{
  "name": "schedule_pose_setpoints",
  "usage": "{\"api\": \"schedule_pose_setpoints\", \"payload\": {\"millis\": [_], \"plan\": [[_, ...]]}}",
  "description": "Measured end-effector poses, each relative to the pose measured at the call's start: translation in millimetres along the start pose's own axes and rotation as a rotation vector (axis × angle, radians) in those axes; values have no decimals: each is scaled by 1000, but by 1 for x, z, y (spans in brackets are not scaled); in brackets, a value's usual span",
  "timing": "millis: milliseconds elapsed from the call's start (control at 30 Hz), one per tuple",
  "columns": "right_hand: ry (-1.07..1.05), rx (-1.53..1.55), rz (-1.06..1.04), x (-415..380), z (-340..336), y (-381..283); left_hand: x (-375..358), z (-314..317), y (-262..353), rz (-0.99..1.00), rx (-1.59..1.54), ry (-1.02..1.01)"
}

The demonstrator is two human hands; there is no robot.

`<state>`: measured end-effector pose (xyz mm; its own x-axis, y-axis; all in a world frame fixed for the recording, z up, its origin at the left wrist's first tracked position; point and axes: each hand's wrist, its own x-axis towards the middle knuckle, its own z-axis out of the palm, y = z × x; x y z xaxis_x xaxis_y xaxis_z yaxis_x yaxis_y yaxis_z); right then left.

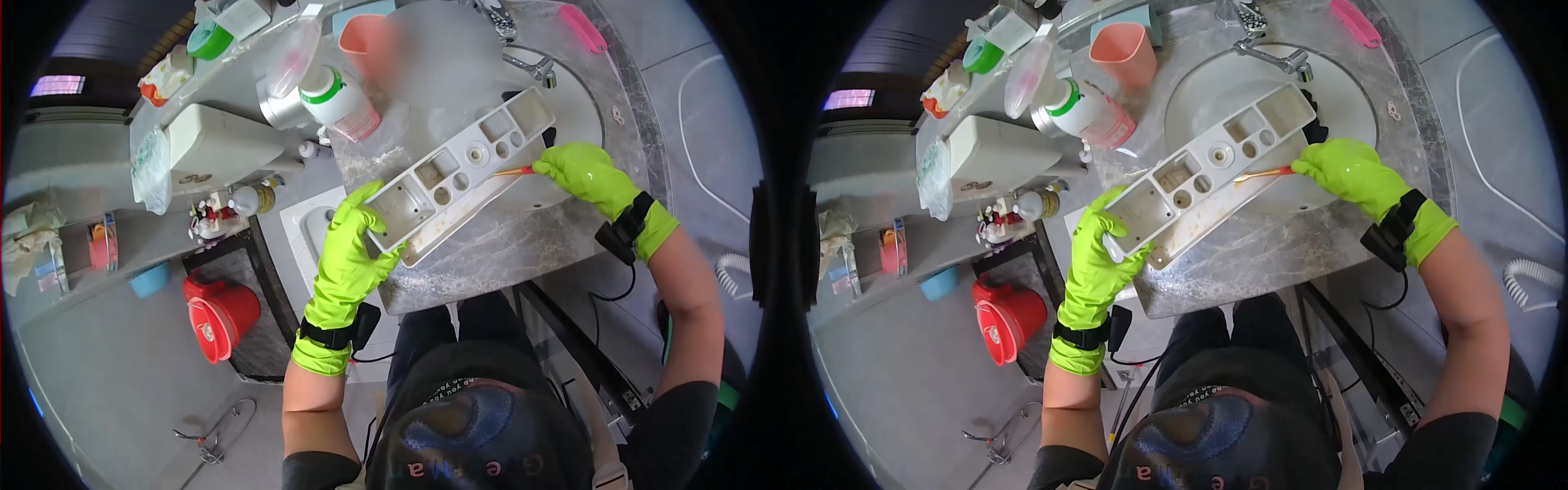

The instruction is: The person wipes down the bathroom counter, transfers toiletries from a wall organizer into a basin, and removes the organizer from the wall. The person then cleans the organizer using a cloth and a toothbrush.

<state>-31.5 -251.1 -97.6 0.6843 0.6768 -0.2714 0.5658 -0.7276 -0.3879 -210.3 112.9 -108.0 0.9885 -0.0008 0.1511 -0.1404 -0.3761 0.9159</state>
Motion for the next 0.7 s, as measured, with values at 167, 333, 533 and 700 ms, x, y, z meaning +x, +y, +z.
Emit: {"api": "schedule_pose_setpoints", "payload": {"millis": [167, 333, 533, 700], "plan": [[-21, -12, -185, 11, 33, -86, 2, -2, 8, 21, -40, -8], [-65, -73, -83, 6, 11, -56, -5, -5, 3, 82, 48, -33], [-91, -66, -211, 21, 13, -121, 0, -10, -2, 127, 15, -43], [-32, -92, -221, 6, -7, -76, -13, -8, -15, 125, -39, -23]]}}
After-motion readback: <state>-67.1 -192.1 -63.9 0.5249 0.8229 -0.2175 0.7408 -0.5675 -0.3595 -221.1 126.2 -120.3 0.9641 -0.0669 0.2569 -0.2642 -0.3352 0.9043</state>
